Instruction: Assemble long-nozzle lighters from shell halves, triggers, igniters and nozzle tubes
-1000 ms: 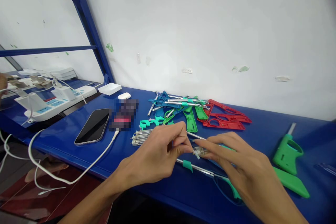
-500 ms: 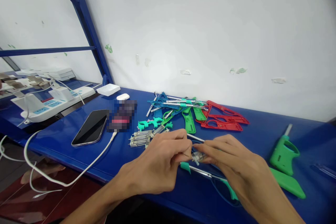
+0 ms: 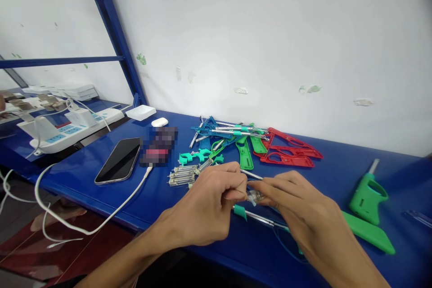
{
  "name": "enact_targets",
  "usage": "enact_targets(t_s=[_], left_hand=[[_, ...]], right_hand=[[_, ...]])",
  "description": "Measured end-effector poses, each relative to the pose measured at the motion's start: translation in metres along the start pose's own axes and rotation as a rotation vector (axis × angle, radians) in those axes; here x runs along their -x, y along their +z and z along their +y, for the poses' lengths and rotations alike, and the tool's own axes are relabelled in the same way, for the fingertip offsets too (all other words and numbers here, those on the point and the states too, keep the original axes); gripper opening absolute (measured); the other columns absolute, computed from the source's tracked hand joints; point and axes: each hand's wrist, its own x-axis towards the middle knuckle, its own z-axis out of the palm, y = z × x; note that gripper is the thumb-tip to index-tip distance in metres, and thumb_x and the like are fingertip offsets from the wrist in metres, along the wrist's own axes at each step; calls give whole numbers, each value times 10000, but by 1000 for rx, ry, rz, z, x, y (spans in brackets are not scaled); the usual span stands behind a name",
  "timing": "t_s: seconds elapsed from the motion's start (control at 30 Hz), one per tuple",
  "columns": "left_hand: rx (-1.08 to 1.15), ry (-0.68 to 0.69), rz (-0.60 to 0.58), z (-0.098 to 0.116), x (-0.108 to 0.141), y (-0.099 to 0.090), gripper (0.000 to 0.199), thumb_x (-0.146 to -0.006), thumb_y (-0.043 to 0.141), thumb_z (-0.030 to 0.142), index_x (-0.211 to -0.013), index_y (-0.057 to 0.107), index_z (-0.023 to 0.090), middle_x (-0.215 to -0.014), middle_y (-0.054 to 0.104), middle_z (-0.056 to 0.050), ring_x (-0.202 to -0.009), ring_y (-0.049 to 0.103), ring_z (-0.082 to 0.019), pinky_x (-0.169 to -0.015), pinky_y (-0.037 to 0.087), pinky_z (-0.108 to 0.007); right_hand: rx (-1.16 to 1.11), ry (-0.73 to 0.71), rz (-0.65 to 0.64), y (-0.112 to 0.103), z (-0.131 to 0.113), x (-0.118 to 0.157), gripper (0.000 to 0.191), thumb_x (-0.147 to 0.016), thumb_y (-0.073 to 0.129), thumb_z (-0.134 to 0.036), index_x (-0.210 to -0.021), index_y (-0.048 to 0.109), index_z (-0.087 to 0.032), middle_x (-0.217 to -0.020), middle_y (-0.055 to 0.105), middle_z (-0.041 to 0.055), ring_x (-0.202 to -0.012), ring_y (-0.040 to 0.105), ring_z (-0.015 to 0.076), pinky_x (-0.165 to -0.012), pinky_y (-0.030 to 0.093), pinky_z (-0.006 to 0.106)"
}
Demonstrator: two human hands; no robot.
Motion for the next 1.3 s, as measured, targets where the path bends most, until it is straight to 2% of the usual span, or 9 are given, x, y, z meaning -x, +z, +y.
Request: enact_targets(t_s=[0.13,0.3,0.37,0.5,0.57,0.73,0.87,1.07,1.3], left_hand=[[-6,-31,35,-1,1,1,382,-798,487,-41,-704,227,223,-717,476,30,-689,470,-136,-620,337,-307],[250,-277,54,1,2,1,309,-979,509,159,-701,378,198,-809,593,57,-485,537,-36,-579,434,-244],[314,-309,59,3,1,1,283,-1009,469,214,-728,437,196,-844,604,56,-455,535,-27,-542,438,-233],[252,-300,104,6,0,1,224,-946,471,131,-735,470,206,-809,587,64,-521,534,-46,-536,432,-212],[163,-286,127,5,0,3,210,-919,466,107,-743,501,215,-786,583,65,-552,528,-60,-538,427,-207],[-64,-210,156,-1,1,17,132,-957,530,194,-858,586,261,-754,597,65,-614,548,-100,-519,426,-204],[-186,-99,114,3,3,37,110,-1002,557,212,-1041,618,295,-894,666,58,-685,600,-97,-569,475,-203],[-269,130,6,8,-8,71,203,-1018,541,115,-1113,642,263,-1029,686,10,-985,602,-171,-876,529,-315],[-505,202,-234,6,-19,91,307,-950,523,-33,-1124,653,183,-1086,643,-60,-1015,531,-257,-887,548,-460]], right_hand=[[64,-19,24,1,0,-1,322,-1042,518,-127,-1283,669,-278,-1093,745,2,-952,630,176,-741,565,260],[72,18,-16,-7,-2,-1,273,-1075,515,-205,-1277,657,-321,-1084,746,-50,-931,647,152,-767,557,252],[54,68,-55,-9,-4,2,275,-1079,528,-244,-1306,636,-355,-1104,737,-64,-950,638,157,-793,542,269],[9,258,-144,-22,-7,13,313,-1091,531,-332,-1367,579,-472,-1165,695,-88,-1042,624,152,-895,500,288],[15,361,-128,-36,-8,18,267,-1086,543,-392,-1321,596,-508,-1147,700,-112,-1042,642,142,-906,484,285],[50,598,15,-79,-6,35,184,-1036,587,-544,-1162,673,-441,-1107,745,-132,-1030,703,144,-862,488,254],[138,677,28,-94,-1,61,215,-1028,586,-542,-1140,709,-405,-1133,747,-116,-1030,704,143,-838,497,224],[121,785,192,-76,2,94,284,-1025,560,-538,-1025,770,-346,-994,779,-78,-871,716,153,-644,520,192],[-64,798,161,-41,2,105,278,-1042,557,-466,-941,771,-320,-912,770,-64,-817,714,144,-684,531,204]])
